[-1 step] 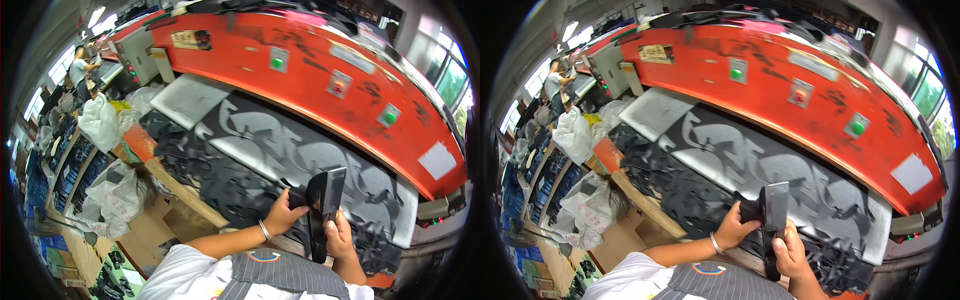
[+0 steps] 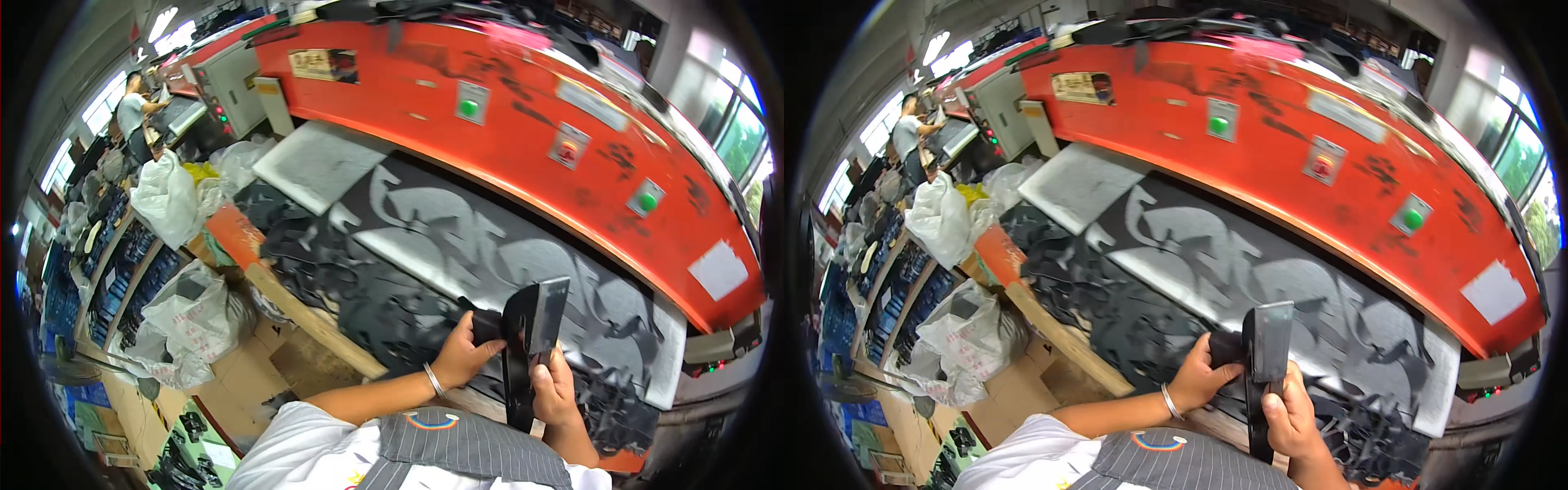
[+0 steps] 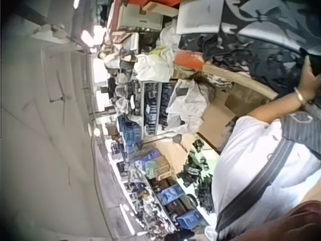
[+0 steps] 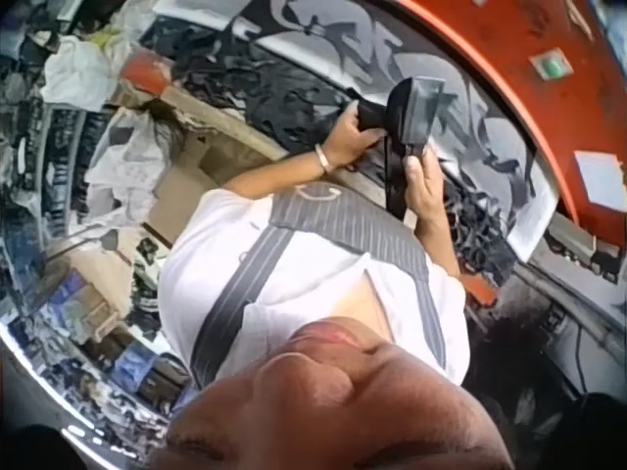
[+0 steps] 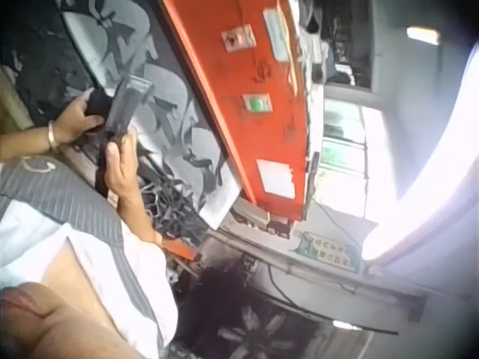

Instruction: Use a hydraulic press and metal dies to cut shoe components from a sheet of material.

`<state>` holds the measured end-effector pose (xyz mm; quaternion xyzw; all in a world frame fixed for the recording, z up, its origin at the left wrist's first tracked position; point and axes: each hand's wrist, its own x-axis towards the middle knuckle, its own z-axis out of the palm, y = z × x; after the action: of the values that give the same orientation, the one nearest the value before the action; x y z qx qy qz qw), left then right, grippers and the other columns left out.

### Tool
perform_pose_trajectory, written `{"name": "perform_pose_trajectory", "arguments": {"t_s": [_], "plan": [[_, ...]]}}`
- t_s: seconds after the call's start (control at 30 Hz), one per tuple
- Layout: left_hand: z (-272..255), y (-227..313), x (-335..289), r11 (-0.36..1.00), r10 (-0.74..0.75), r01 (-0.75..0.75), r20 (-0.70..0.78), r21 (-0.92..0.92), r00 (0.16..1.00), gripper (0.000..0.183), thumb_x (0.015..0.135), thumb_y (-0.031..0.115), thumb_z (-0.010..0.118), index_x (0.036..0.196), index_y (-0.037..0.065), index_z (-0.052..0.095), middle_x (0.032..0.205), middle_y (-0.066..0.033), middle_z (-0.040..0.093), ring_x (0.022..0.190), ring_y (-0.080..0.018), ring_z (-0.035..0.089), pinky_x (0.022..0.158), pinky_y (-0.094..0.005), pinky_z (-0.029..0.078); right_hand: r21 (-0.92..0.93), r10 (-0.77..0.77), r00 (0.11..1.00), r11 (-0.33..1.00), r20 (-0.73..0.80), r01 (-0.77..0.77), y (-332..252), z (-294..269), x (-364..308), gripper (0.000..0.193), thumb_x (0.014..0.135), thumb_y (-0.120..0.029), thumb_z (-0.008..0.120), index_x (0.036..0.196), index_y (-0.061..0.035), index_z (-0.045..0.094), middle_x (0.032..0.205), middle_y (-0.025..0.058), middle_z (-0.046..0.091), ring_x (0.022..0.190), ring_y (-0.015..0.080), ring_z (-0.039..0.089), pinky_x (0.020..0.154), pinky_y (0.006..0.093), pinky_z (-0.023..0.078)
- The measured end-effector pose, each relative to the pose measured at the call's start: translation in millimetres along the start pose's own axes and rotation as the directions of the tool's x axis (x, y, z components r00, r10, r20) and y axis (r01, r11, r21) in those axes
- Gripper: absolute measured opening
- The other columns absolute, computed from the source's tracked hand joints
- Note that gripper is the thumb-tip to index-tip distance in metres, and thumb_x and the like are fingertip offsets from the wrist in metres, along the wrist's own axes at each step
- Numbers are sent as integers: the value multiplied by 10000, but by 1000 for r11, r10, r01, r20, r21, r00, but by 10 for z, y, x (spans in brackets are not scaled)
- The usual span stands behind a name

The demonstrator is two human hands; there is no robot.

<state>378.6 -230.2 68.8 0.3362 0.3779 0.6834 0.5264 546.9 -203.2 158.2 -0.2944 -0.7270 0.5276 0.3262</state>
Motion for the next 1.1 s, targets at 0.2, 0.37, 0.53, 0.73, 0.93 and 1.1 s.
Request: {"name": "perform_pose_trajectory", "arguments": {"t_s": [0.2,0.37,0.53,0.73,0.93,1.1], "plan": [[-634,560,-16,989,33,-28,-36,145,999,389,845,76,714,1140,24,464,1035,-51,609,950,-117,589,848,-280,481,-31,-48,999,998,23,49,-116,706,406,349,909,-331,563,1012,2,572,1195,148,469,1128,253,390,995,395,294],[-929,720,-81,995,102,-102,-29,-8,994,386,874,98,693,1159,22,444,1053,-55,601,953,-98,571,855,-281,471,328,38,999,944,7,-39,-203,1119,691,755,742,-368,739,1298,-37,349,1250,144,428,1190,244,416,1025,397,319],[-1001,736,23,998,20,-24,56,65,998,392,870,143,708,1160,-9,493,1021,-56,634,922,-93,581,818,-279,484,357,128,987,921,92,-153,-242,1119,765,897,659,-320,801,1367,11,361,1241,103,464,1157,201,459,984,337,366],[-1071,670,180,984,-169,164,79,73,982,340,815,234,771,1022,4,630,924,-63,690,841,-111,620,765,-284,509,359,56,997,933,-57,-32,-137,1126,732,743,678,-251,785,1286,38,470,1178,81,528,1077,176,514,945,309,389],[-1941,1309,658,611,167,-20,-105,791,980,300,753,23,643,1048,49,597,937,-168,690,870,-282,675,788,-367,516,-326,-27,967,943,-254,-59,-122,814,664,577,575,-204,802,1056,10,567,964,67,584,828,144,559,747,274,451],[-3189,1597,1086,-149,262,255,-210,955,942,434,732,316,717,1061,49,622,1135,-179,611,1099,-377,544,912,-510,449,-681,66,988,718,-138,-143,299,778,492,618,589,-282,815,1095,-1,599,1075,187,599,992,337,586,833,397,489]]}}
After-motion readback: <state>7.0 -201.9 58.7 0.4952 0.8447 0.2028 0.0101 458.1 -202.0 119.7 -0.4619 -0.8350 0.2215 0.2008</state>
